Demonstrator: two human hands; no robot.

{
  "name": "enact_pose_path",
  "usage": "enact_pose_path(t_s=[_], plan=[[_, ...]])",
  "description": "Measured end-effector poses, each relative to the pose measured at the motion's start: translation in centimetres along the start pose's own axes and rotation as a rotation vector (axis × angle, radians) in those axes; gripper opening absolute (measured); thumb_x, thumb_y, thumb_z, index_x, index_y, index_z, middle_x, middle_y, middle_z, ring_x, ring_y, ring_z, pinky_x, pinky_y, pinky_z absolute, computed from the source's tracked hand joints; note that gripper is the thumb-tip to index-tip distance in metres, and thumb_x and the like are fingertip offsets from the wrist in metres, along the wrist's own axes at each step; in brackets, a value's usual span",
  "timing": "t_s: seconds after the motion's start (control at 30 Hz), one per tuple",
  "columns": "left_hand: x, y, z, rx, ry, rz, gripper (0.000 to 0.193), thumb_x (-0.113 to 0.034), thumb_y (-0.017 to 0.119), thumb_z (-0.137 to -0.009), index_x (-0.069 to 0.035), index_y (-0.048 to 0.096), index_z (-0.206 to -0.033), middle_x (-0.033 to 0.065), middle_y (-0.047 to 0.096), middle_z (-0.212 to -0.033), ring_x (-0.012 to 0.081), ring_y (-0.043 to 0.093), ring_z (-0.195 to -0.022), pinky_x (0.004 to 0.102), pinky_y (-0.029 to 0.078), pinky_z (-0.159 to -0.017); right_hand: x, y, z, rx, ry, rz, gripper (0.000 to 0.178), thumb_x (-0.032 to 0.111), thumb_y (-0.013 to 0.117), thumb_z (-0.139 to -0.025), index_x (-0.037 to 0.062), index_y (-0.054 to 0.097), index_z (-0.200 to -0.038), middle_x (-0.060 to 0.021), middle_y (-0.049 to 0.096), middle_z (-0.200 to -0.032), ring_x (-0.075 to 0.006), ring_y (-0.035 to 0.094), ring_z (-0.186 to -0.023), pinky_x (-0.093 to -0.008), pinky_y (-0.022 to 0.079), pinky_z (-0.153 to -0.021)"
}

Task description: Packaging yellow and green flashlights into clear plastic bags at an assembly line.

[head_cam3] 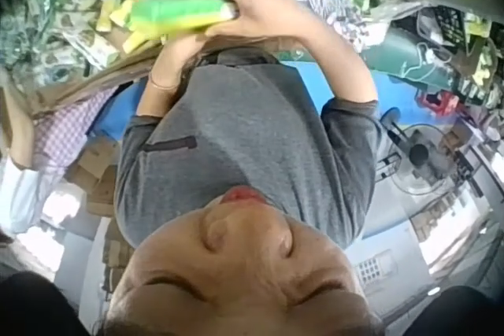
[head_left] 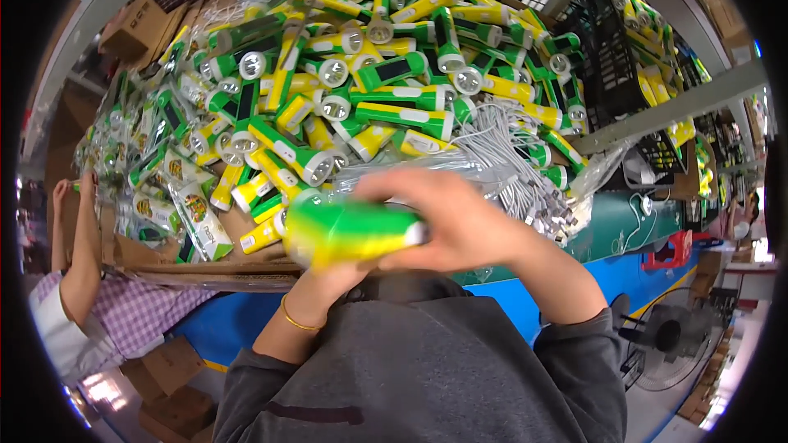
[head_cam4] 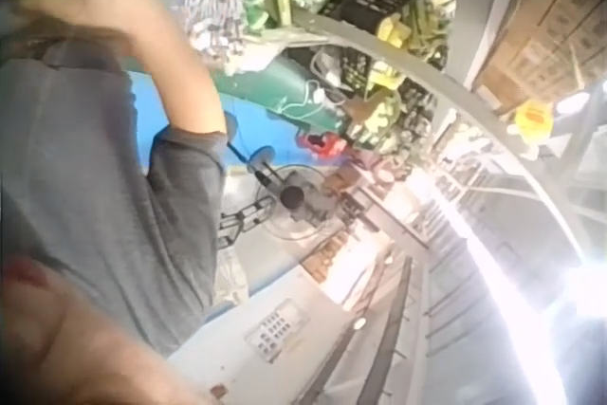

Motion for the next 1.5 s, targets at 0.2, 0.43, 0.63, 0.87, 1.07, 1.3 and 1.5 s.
enact_pose_path(t_s=[0.2, 0.43, 0.63, 0.87, 1.07, 1.3, 1.5], plan=[[-2.5, -0.3, -1.4, 0.080, -0.010, -0.219, 0.057, 0.009, 0.055, -0.072, 0.002, 0.052, -0.129, 0.0206, 0.053, -0.133, 0.0329, 0.052, -0.124, 0.0354, 0.043, -0.102, -6.9, 1.6, 5.6, 0.371, 0.362, 0.613, 0.047, 0.008, 0.071, -0.070, -0.0021, 0.052, -0.111, -0.0187, 0.063, -0.108, -0.0296, 0.063, -0.099, -0.0393, 0.051, -0.082], [-5.7, 1.5, -1.1, 0.050, 0.174, -0.543, 0.059, 0.017, 0.047, -0.070, 0.002, 0.054, -0.126, 0.0204, 0.055, -0.130, 0.0370, 0.056, -0.116, 0.0364, 0.050, -0.093, -6.8, 1.9, 4.2, 0.431, 0.386, 0.495, 0.030, 0.006, 0.075, -0.068, -0.0004, 0.063, -0.094, -0.0134, 0.068, -0.092, -0.0268, 0.068, -0.085, -0.0369, 0.053, -0.074], [-4.1, -0.1, -0.4, 0.035, 0.153, -0.511, 0.055, 0.017, 0.048, -0.073, -0.002, 0.056, -0.125, 0.0211, 0.059, -0.123, 0.0368, 0.062, -0.105, 0.0370, 0.051, -0.087, -17.1, -9.9, 8.2, -0.178, 0.527, 0.882, 0.019, 0.001, 0.069, -0.073, 0.0051, 0.068, -0.092, -0.0106, 0.070, -0.090, -0.0330, 0.066, -0.083, -0.0384, 0.053, -0.073], [-2.6, -1.7, -0.4, -0.055, -0.012, -0.448, 0.047, 0.007, 0.060, -0.078, -0.002, 0.058, -0.124, 0.0194, 0.061, -0.119, 0.0315, 0.063, -0.102, 0.0323, 0.051, -0.081, -3.5, -10.8, 0.8, -0.433, 0.297, -0.028, 0.023, 0.000, 0.056, -0.090, 0.0020, 0.063, -0.112, -0.0085, 0.066, -0.073, -0.0123, 0.063, -0.058, -0.0249, 0.049, -0.050], [1.3, -2.1, -0.4, -0.003, -0.020, -0.072, 0.056, 0.002, 0.071, -0.075, 0.005, 0.052, -0.127, 0.0144, 0.059, -0.123, 0.0217, 0.055, -0.117, 0.0329, 0.046, -0.097, -4.9, 0.5, -0.1, -0.325, 0.300, -0.572, 0.008, 0.003, 0.056, -0.091, 0.0010, 0.064, -0.092, -0.0089, 0.066, -0.071, -0.0158, 0.064, -0.058, -0.0276, 0.052, -0.053], [-0.2, -1.5, -0.3, 0.059, -0.232, 0.001, 0.060, 0.011, 0.060, -0.077, 0.003, 0.045, -0.135, 0.0130, 0.049, -0.133, 0.0238, 0.049, -0.126, 0.0280, 0.052, -0.088, -5.0, 2.9, 5.1, 0.591, 0.195, 1.022, 0.034, 0.037, 0.070, -0.078, 0.0065, 0.062, -0.065, -0.0073, 0.063, -0.060, -0.0234, 0.066, -0.061, -0.0351, 0.049, -0.052], [-2.3, -0.8, -1.3, 0.114, -0.222, -0.051, 0.051, 0.007, 0.048, -0.083, 0.002, 0.048, -0.134, 0.0146, 0.050, -0.133, 0.0198, 0.055, -0.118, 0.0224, 0.055, -0.064, -3.8, 2.4, 5.9, 0.634, 0.223, 1.195, 0.044, 0.049, 0.074, -0.069, 0.0055, 0.064, -0.066, -0.0101, 0.062, -0.076, -0.0235, 0.064, -0.058, -0.0358, 0.048, -0.050]])
Point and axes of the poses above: each hand's wrist, its own z-axis away from the middle knuckle, its own y-axis out of the palm, x = y × z, the point moved 9 cm from there along -z, towards the middle knuckle
